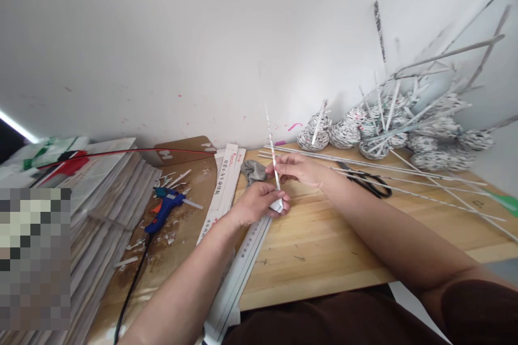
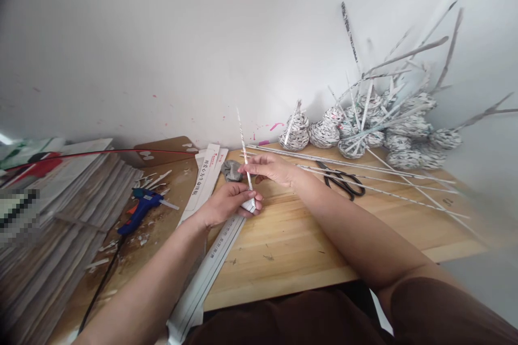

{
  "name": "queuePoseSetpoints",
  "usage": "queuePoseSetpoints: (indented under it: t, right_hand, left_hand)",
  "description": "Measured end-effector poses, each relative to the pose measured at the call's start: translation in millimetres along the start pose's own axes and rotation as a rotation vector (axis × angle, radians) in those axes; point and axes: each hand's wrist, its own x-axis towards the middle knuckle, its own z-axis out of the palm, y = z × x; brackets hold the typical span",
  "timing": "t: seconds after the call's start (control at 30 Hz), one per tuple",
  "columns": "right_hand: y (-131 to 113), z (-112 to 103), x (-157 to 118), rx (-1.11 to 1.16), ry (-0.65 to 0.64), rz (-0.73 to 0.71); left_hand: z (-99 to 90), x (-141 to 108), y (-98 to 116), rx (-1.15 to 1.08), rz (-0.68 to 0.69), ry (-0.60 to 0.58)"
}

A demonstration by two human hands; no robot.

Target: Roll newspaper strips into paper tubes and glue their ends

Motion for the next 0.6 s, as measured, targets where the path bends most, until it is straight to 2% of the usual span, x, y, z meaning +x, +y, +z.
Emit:
queuePoseSetpoints:
  t: [0.07,0.2,0.33,0.37,0.5,0.6]
  right_hand:
    - [0.5,0.1,0.1,0.007,-0.027,0.003]
    - [-0.1,0.9,0.1,0.091,0.122,-0.024]
    - [-2.2,0.0,-1.4,0.020,-0.061,0.021]
    - [-1.9,0.0,-1.5,-0.011,-0.073,0.024]
    - [2.3,1.3,0.1,-0.029,0.082,-0.023]
    - [2.8,-0.4,0.0,0.019,0.033,-0.017]
  left_hand:
    - [0.2,-0.3,-0.4,0.005,0.009,-0.002]
    - [0.9,-0.6,-1.3,0.005,0.014,-0.009]
    - [0.0,0.4,-0.8,-0.003,0.011,-0.004]
    - [-0.3,0.7,-0.7,0.000,0.009,0.000]
    - [-1.6,1.3,-0.6,0.008,0.012,0.007]
    - [-2.8,1.2,-1.4,0.012,0.026,-0.012]
